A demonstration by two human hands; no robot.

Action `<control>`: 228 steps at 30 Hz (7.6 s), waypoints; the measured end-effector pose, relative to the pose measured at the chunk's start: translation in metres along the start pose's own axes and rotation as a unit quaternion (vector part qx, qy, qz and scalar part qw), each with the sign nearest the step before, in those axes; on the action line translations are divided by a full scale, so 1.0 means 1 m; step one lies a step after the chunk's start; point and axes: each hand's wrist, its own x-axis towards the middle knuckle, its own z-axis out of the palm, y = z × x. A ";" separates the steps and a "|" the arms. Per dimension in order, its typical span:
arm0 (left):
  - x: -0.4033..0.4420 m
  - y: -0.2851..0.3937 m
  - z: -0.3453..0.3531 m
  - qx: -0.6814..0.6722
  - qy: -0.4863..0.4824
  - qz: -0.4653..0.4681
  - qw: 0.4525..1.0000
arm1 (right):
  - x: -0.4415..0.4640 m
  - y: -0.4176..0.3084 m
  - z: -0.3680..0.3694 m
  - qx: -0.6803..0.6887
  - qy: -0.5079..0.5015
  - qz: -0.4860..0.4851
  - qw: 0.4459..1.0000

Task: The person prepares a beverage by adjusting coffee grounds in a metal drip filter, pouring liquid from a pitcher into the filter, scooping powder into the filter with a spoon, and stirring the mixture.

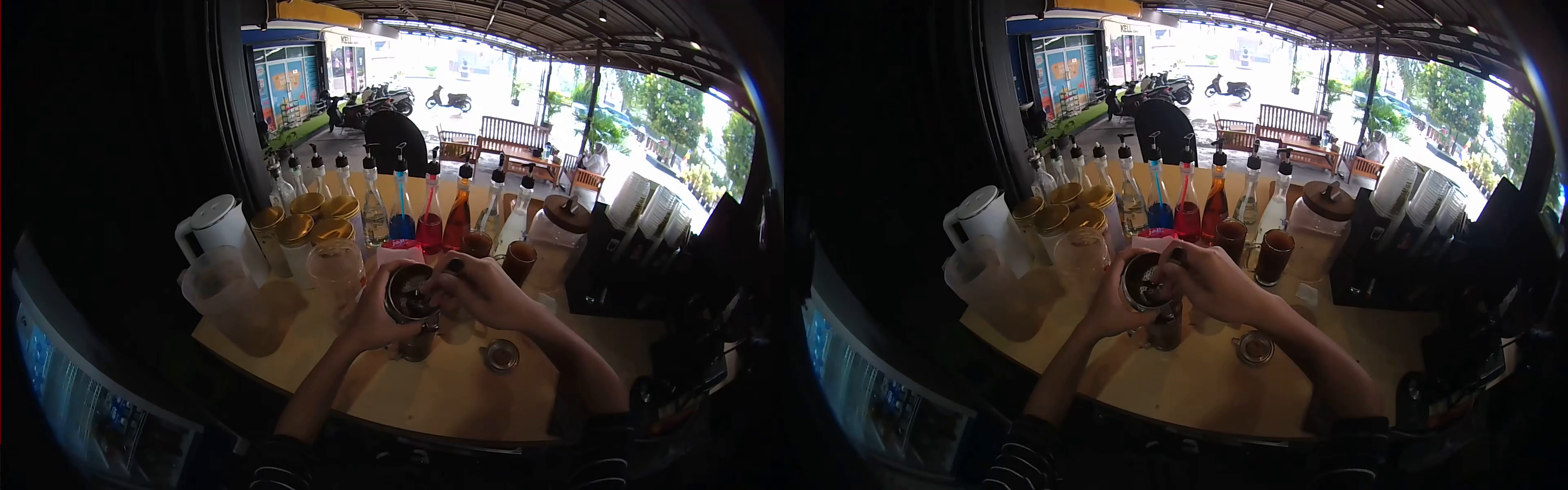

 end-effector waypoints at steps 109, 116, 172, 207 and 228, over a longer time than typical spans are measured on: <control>-0.014 0.004 -0.010 0.019 0.206 0.022 0.978 | 0.026 0.001 -0.026 0.006 0.108 0.089 0.990; -0.014 0.004 -0.011 0.035 0.198 0.036 0.979 | 0.026 -0.008 -0.025 -0.018 0.105 0.104 0.989; -0.019 0.010 -0.024 0.095 0.210 0.075 0.970 | 0.012 -0.021 -0.043 -0.117 0.123 0.112 0.979; -0.028 0.021 -0.007 0.132 0.247 0.044 0.959 | -0.055 0.155 0.015 0.276 0.383 0.164 0.866; -0.014 0.022 0.019 0.246 0.143 0.157 0.946 | -0.045 0.080 0.038 -0.055 0.318 0.017 0.946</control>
